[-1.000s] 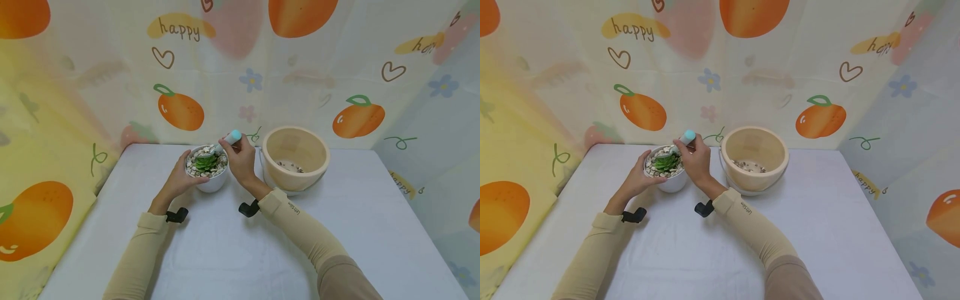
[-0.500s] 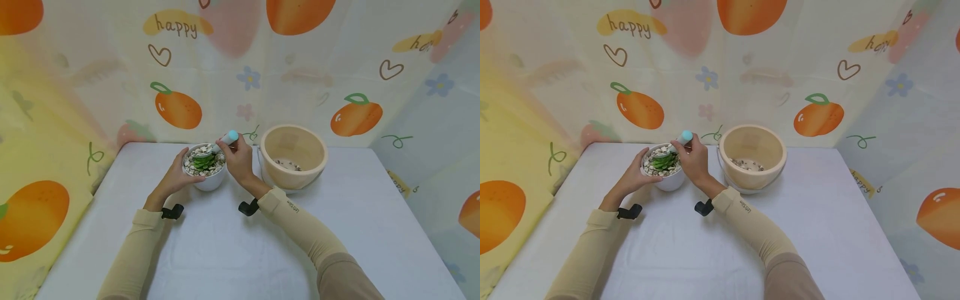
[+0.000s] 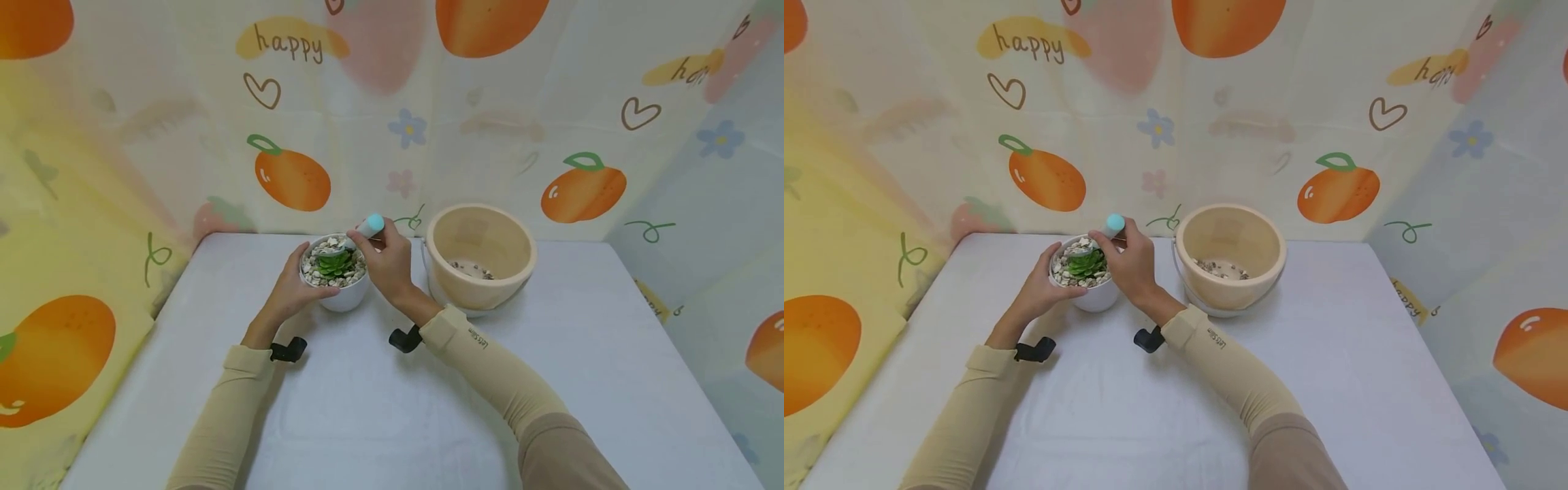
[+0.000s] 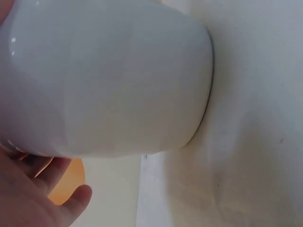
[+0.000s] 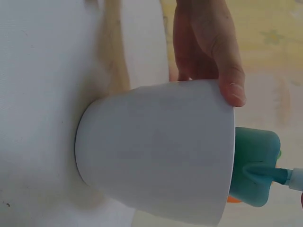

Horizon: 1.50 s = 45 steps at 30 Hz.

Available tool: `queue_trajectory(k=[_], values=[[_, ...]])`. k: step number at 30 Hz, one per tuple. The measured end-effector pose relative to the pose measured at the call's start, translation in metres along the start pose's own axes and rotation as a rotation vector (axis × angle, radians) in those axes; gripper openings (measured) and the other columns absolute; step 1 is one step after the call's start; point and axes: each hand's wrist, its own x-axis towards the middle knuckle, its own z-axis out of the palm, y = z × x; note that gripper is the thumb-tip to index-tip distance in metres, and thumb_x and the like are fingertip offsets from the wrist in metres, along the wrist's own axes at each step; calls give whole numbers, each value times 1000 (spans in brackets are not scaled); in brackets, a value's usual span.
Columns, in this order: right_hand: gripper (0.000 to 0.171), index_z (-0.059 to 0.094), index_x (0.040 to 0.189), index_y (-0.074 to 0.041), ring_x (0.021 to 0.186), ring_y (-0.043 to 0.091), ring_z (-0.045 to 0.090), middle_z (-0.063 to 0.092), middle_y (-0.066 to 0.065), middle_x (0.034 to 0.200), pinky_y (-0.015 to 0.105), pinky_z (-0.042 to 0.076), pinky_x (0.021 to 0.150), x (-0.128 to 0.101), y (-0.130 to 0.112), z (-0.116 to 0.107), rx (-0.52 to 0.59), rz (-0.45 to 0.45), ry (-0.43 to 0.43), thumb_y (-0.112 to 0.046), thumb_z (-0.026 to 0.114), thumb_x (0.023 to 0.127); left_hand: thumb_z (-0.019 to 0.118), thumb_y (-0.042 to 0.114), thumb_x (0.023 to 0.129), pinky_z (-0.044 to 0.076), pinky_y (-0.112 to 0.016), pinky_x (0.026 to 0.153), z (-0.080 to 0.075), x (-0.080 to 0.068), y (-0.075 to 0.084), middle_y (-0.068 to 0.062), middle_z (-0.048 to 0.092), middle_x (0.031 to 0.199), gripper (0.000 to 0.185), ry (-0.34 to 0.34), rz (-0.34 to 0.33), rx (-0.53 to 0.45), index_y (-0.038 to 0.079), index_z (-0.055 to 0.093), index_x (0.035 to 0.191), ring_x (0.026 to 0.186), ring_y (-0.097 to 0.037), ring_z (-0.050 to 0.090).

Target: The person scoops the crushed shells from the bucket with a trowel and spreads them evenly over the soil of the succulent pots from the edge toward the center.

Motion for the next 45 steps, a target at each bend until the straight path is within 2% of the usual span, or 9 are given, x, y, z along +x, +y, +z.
queue_trajectory(k=[7, 11, 15, 18, 24, 32, 38, 41, 45], values=[[26, 59, 103, 7, 86, 28, 72, 70, 20, 93, 24, 58, 79, 1, 0, -3, -8, -56, 29, -11, 72, 88, 88, 42, 68, 26, -57, 116, 9, -2, 4, -18, 25, 156, 121, 81, -2, 17, 8, 11, 156, 143, -35, 28], [27, 59, 102, 6, 86, 27, 72, 69, 18, 92, 22, 58, 79, -1, 1, -2, -42, -63, 22, -12, 72, 88, 87, 44, 68, 28, -58, 115, 11, -4, 6, -21, 27, 154, 121, 99, 13, 41, 5, 13, 155, 141, -37, 30], [27, 58, 102, 6, 86, 27, 72, 69, 18, 90, 22, 58, 78, -4, 2, -1, -66, -67, 8, -13, 72, 88, 87, 41, 70, 27, -60, 114, 4, -4, 2, -22, 26, 154, 118, 65, 13, 59, 6, 13, 156, 141, -38, 29], [28, 58, 102, 6, 87, 27, 73, 69, 18, 90, 23, 58, 78, -5, 3, -1, -68, -67, 9, -13, 73, 87, 85, 40, 72, 25, -62, 114, -2, -1, -2, -22, 21, 158, 117, 15, 6, 76, 9, 10, 157, 144, -39, 24], [27, 59, 102, 4, 86, 26, 73, 70, 17, 89, 26, 59, 77, -4, 1, -2, -72, -77, 17, -13, 74, 86, 84, 40, 73, 20, -63, 116, -5, 5, -4, -19, 14, 162, 119, -53, -16, 49, 13, 5, 158, 149, -39, 16], [27, 61, 99, 5, 79, 25, 73, 70, 16, 85, 27, 60, 73, -2, 1, -2, -103, -138, 45, -11, 76, 84, 87, 35, 70, 25, -57, 117, 5, 2, -1, -19, 26, 157, 116, 45, 35, -19, 6, 13, 155, 144, -36, 28], [29, 61, 98, 6, 77, 25, 73, 70, 16, 84, 26, 59, 72, 0, -1, -3, -120, -163, 67, -12, 77, 83, 88, 34, 70, 29, -56, 115, 13, -1, -1, -19, 33, 151, 113, 118, 74, 10, 3, 18, 153, 139, -36, 33], [30, 61, 98, 7, 78, 26, 73, 70, 17, 83, 26, 59, 73, -1, 0, -3, -144, -170, 59, -13, 77, 83, 87, 36, 71, 29, -58, 114, 12, -2, -1, -20, 32, 151, 113, 117, 66, 38, 4, 17, 154, 139, -36, 32], [30, 60, 98, 7, 78, 25, 73, 70, 16, 83, 24, 59, 73, -2, 0, -1, -183, -186, 35, -12, 77, 83, 85, 37, 73, 27, -60, 115, 6, -3, -4, -21, 27, 154, 114, 74, 49, 50, 7, 13, 155, 141, -37, 29]])
